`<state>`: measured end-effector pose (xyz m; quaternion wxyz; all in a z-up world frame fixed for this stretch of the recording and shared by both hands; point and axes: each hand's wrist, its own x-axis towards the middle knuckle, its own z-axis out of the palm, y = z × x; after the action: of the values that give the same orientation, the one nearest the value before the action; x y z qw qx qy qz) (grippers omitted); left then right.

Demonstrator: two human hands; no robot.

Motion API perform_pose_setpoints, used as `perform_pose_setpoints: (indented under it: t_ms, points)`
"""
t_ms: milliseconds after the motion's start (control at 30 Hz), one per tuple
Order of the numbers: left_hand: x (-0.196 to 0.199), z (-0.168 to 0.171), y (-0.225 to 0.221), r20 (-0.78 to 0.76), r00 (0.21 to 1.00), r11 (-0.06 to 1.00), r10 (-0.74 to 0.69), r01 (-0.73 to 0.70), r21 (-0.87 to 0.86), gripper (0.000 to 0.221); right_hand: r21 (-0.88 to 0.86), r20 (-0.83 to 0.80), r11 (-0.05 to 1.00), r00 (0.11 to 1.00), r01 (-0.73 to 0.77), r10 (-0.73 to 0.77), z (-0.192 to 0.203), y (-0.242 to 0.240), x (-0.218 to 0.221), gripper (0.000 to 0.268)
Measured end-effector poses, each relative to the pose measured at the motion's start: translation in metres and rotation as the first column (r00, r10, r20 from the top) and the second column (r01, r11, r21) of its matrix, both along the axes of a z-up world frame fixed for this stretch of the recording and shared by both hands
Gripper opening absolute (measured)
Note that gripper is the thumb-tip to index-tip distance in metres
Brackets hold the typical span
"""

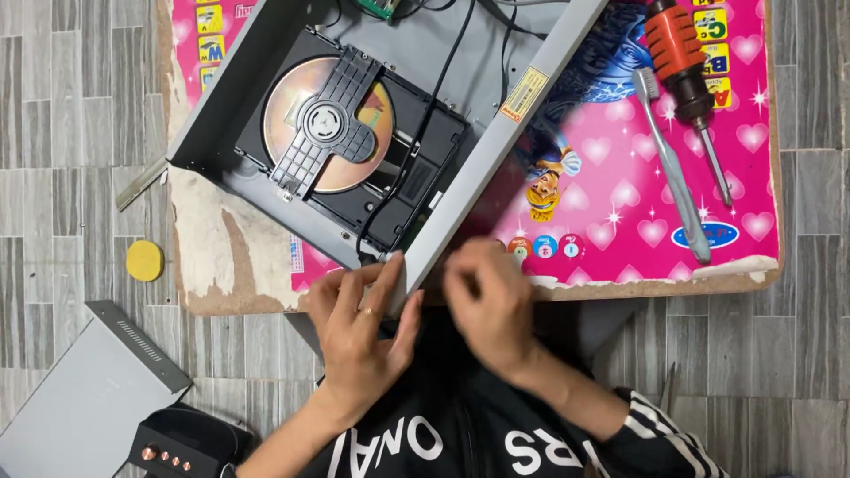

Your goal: Cleaning and repairing the internal components of a DVD player using a brush and cloth.

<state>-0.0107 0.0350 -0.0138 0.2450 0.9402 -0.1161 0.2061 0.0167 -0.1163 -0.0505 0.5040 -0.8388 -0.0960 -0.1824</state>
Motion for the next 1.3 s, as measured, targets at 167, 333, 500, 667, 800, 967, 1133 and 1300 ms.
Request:
perform_pose_setpoints:
  t_ms: [167, 333, 500, 667, 800, 967, 1133, 1300]
  points:
    - [0.009, 0.008, 0.000, -0.063, 0.995, 0.990, -0.078, 0.070, -0.122, 0.043, 0.051, 0.010, 0.995, 0.996, -0.086, 0.085, -0.008, 0.005, -0.018, 0.025]
    - [0.010, 0.010, 0.000, -0.080, 0.992, 0.985, -0.097, 0.084, -0.149, 0.039, 0.100, -0.026, 0.995, 0.999, 0.022, -0.019, -0.007, 0.001, -0.006, 0.027]
    - [0.012, 0.011, 0.000, -0.074, 0.992, 0.983, -0.101, 0.088, -0.161, 0.036, 0.167, -0.039, 0.981, 0.993, -0.100, 0.108, -0.008, 0.014, -0.028, 0.030]
    - [0.013, 0.014, -0.002, -0.062, 0.993, 0.990, -0.097, 0.089, -0.109, 0.036, 0.142, -0.113, 0.988, 0.993, 0.059, -0.044, -0.012, -0.005, 0.000, 0.027]
    - [0.021, 0.012, -0.004, -0.064, 0.995, 0.995, -0.075, 0.079, 0.061, 0.038, 0.062, -0.119, 0.998, 0.992, -0.030, 0.037, -0.021, -0.001, -0.008, 0.021]
    - [0.070, -0.004, -0.029, -0.067, 0.990, 0.964, -0.125, 0.137, 0.227, 0.042, 0.008, -0.036, 0.999, 0.998, -0.043, 0.043, -0.027, -0.009, 0.001, 0.030]
    - [0.119, 0.001, -0.056, 0.330, 0.931, 0.774, -0.155, -0.094, 0.626, 0.050, 0.075, 0.127, 0.994, 0.988, 0.083, -0.092, -0.029, -0.019, 0.034, 0.034]
    - [0.159, -0.037, -0.083, 0.312, 0.914, 0.792, -0.260, 0.017, 0.610, 0.044, -0.001, 0.136, 0.992, 0.983, 0.122, -0.121, -0.046, -0.017, 0.027, 0.028]
